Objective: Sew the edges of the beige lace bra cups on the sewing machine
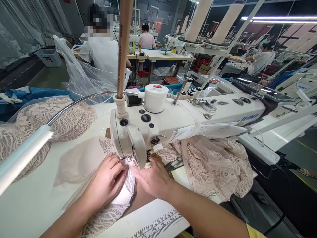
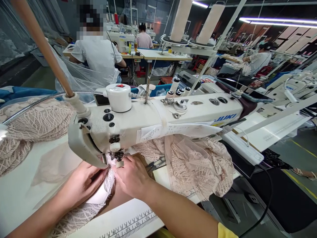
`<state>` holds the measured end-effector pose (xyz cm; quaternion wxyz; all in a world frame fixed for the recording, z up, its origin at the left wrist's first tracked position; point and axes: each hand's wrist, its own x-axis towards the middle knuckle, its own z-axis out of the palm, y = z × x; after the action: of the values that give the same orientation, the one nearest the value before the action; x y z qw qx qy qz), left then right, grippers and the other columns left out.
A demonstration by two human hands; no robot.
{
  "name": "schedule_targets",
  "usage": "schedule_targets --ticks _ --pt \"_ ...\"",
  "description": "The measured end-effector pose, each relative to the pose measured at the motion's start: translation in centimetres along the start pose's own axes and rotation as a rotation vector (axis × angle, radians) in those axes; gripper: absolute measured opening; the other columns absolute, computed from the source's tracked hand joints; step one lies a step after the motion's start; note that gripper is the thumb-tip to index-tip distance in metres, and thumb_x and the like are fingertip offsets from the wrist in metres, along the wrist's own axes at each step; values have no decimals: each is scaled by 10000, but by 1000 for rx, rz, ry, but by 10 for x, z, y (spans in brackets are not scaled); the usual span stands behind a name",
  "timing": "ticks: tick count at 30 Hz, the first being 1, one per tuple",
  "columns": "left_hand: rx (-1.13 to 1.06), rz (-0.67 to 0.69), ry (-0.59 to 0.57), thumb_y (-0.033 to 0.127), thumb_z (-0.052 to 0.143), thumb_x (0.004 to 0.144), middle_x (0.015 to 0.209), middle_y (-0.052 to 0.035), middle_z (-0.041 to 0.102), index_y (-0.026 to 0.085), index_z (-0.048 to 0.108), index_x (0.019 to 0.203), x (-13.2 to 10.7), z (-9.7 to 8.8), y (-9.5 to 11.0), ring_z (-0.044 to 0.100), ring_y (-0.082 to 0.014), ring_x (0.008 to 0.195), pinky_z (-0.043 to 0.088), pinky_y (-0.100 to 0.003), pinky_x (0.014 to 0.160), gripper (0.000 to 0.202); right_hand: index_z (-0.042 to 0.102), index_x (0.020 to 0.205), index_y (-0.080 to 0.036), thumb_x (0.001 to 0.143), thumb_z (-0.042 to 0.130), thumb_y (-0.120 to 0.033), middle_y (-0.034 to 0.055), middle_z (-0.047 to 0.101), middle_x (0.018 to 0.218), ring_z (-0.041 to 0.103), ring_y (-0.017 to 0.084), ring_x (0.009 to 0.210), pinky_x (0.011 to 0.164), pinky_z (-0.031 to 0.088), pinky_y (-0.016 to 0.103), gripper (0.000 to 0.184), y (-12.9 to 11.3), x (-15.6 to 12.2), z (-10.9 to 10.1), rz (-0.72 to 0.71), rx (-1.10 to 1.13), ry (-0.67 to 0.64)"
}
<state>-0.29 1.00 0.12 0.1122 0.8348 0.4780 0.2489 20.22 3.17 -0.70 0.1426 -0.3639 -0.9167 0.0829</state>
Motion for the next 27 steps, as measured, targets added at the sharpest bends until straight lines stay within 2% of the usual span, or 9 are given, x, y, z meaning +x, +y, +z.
schedule_targets --ticks 4,10,15,19,22,27 --pt "37 -13 -4 200 449 907 769 -47 570 185 559 765 4 -3 -8 533 -200 757 457 -345 738 180 625 1092 -220 896 466 -200 89 630 1066 527 230 958 813 410 329 254 -2 3 -1 25 -41 -13" --pt "149 70 35 165 450 903 743 -44 582 187 557 727 5 -3 -15 539 -206 761 462 -384 764 207 624 1120 -209 872 473 -181 92 631 968 529 227 896 756 404 323 292 0 4 -1 14 -57 -2" --pt "133 233 44 140 493 899 862 -86 635 167 648 885 3 -1 -8 568 -225 846 469 -427 823 158 665 1026 -213 847 505 -156 77 628 909 534 212 841 751 402 314 247 5 3 5 21 -17 76" --pt "69 239 -8 124 495 891 924 -110 634 153 652 1036 1 2 -3 571 -229 857 491 -407 794 216 673 960 -189 839 502 -105 77 634 899 544 201 822 747 411 301 226 8 3 12 76 13 134" --pt "46 250 -24 117 501 889 973 -124 637 141 641 1085 0 3 -4 562 -235 881 495 -406 799 242 666 952 -185 840 510 -114 75 635 922 546 192 814 741 410 291 204 9 4 13 83 39 162" --pt "19 264 -30 102 507 885 1065 -133 647 133 630 1123 0 4 -5 565 -245 953 487 -429 863 270 649 1018 -237 855 491 -144 57 635 931 540 207 870 761 388 308 246 2 6 2 21 13 95"
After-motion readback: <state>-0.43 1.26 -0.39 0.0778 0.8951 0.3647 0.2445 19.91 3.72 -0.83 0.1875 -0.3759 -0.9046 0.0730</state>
